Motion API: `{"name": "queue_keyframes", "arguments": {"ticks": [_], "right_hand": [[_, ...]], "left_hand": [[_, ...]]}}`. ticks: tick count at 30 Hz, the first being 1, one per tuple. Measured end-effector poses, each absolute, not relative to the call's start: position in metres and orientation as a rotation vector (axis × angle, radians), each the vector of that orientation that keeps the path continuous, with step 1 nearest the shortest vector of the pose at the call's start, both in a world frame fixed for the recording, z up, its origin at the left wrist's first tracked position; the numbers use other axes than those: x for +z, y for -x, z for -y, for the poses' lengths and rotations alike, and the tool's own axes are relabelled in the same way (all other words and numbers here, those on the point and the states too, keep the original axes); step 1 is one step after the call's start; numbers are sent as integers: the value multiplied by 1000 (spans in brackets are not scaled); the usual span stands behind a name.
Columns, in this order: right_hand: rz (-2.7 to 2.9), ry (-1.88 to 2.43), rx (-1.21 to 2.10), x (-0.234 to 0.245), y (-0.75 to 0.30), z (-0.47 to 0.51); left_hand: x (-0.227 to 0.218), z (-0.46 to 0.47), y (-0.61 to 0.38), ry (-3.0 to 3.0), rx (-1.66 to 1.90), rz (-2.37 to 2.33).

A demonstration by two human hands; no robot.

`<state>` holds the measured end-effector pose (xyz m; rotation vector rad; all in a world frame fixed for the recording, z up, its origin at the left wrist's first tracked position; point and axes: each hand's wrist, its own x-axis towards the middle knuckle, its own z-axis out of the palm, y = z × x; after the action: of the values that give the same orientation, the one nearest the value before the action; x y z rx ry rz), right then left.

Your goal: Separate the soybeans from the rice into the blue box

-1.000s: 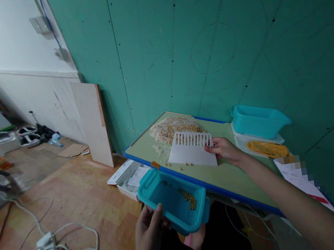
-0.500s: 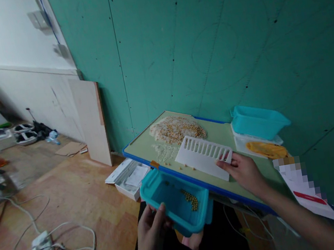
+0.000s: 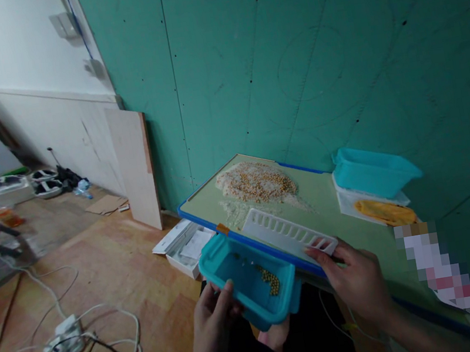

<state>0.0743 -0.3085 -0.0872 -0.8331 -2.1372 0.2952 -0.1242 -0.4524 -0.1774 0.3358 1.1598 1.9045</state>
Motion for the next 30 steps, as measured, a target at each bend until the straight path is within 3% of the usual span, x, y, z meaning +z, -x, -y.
{"name": "queue_keyframes", "arguments": {"ticks": [30], "right_hand": [[2178,810,443,-93,-46,295]], "left_hand": [[-184,461,150,-348,1981,-1155]]}}
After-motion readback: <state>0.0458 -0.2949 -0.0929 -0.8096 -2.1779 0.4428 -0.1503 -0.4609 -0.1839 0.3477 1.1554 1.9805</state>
